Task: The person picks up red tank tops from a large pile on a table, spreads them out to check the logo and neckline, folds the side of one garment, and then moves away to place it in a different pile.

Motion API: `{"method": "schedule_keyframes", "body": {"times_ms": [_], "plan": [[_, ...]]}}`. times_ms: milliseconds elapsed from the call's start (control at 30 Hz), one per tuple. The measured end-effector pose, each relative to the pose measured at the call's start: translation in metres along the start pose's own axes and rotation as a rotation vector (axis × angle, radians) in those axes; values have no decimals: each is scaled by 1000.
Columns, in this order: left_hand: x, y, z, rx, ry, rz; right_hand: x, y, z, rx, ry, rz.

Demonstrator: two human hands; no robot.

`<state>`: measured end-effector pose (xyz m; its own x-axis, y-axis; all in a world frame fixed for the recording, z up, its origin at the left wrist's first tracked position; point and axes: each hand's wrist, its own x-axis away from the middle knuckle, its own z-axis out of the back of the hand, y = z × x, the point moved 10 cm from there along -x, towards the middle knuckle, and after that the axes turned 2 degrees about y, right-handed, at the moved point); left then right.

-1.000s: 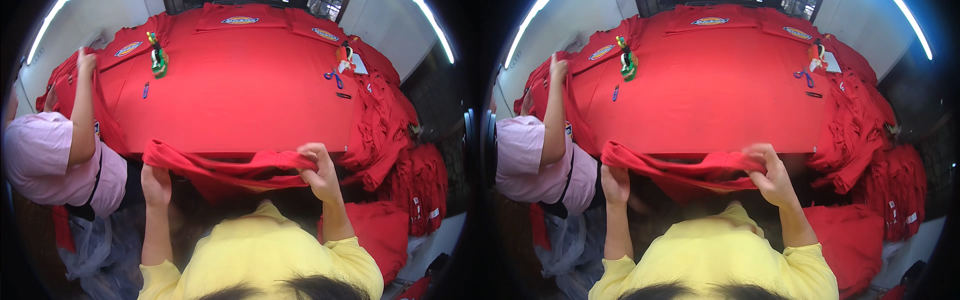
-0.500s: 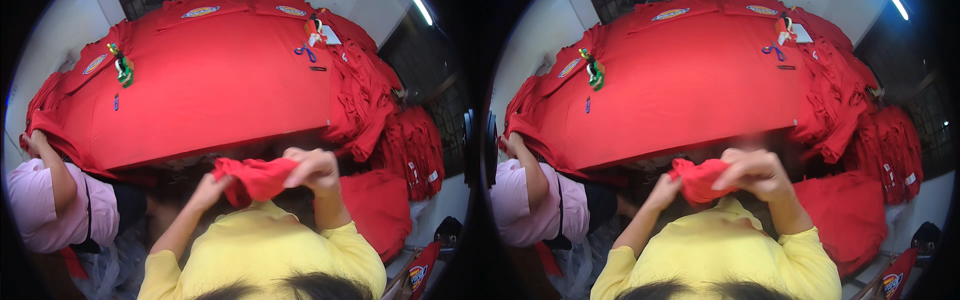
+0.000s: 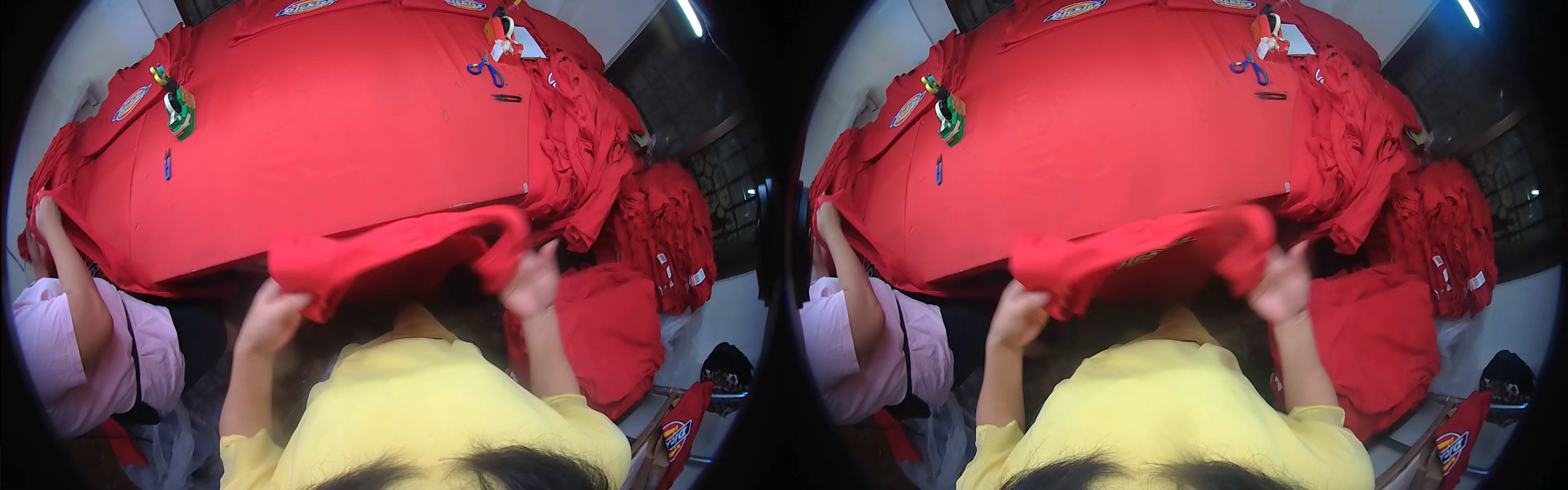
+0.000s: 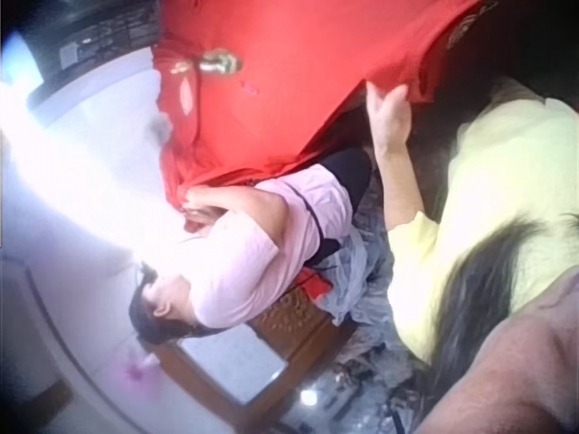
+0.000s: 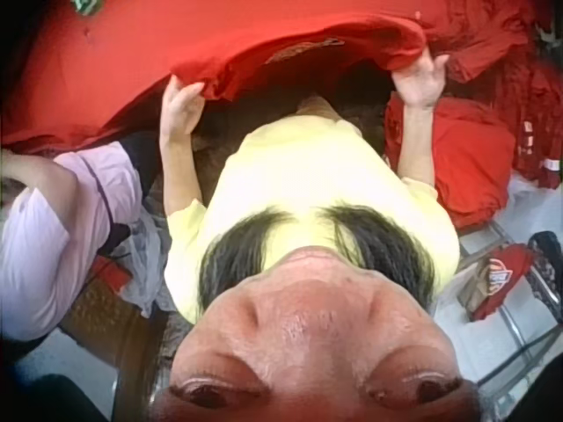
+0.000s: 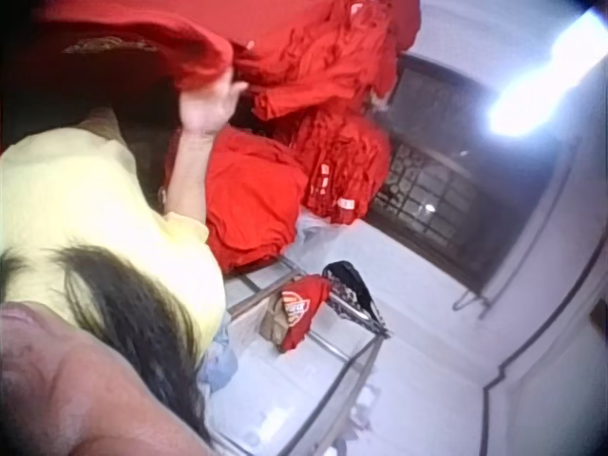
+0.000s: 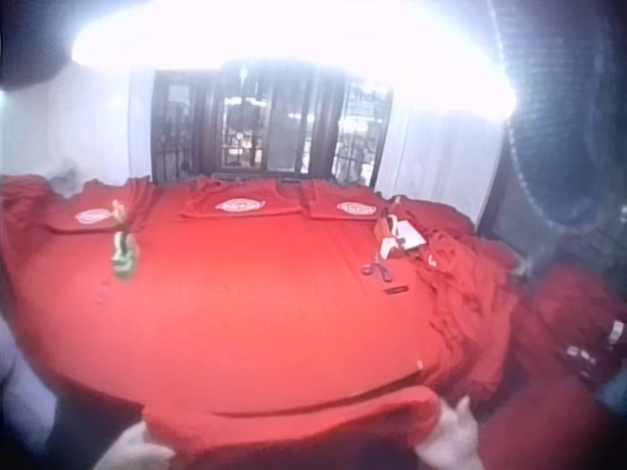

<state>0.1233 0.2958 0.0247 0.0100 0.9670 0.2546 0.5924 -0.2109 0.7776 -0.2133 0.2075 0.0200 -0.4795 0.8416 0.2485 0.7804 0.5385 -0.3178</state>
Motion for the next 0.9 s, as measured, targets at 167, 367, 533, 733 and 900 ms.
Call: {"method": "schedule_keyframes", "body": {"times_ms": [167, 367, 533, 733, 900], "plan": [[13, -101, 109, -19, 332, 355, 15, 58, 114, 306, 127, -242], [6, -3, 130, -109, 421, 29, -29, -60, 93, 431, 110, -13], [-93, 188, 34, -445, 286, -641, -149, -175, -93, 499, -449, 384], [-313, 150, 41, 30, 249, -280, -390, -145, -67, 390, -296, 2], [-332, 91, 99, -24, 408, -155, -423, -125, 19, 367, -70, -169]]}}
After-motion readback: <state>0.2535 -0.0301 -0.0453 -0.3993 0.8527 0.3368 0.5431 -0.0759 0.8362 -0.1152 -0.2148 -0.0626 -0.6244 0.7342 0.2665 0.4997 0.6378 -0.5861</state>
